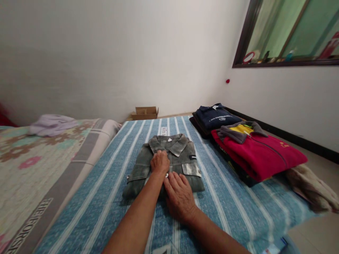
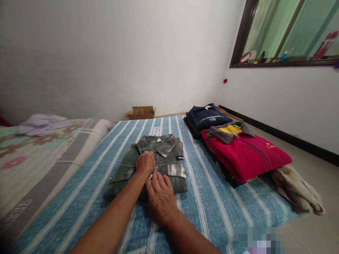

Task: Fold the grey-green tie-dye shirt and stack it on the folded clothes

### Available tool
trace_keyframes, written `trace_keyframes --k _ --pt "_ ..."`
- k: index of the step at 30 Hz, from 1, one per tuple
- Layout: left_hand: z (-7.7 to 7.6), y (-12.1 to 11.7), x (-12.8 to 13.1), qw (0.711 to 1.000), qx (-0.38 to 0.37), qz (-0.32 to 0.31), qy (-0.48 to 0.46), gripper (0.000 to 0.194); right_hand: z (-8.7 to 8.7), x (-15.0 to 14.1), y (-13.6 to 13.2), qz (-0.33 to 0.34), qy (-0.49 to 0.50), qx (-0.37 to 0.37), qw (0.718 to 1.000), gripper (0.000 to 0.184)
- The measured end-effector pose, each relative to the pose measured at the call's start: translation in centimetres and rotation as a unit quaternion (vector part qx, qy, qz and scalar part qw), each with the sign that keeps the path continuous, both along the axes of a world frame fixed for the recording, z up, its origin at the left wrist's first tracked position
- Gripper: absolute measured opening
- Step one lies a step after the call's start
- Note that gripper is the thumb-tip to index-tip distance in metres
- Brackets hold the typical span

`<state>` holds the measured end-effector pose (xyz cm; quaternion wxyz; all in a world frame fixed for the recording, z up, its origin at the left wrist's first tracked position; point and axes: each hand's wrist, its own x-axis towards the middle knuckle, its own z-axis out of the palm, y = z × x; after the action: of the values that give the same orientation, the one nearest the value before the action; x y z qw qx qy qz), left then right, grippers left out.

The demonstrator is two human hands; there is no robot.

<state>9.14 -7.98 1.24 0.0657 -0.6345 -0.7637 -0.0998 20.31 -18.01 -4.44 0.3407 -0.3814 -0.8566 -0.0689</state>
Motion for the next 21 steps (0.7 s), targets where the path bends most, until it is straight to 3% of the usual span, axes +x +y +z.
trace_keyframes --k 21 --pt "-0.34 -0.35 0.05 1.000 -0.001 0.008 -0.014 0.030 -0.40 -0.01 -0.29 -0.005 -0.003 0.016 1.000 0.048"
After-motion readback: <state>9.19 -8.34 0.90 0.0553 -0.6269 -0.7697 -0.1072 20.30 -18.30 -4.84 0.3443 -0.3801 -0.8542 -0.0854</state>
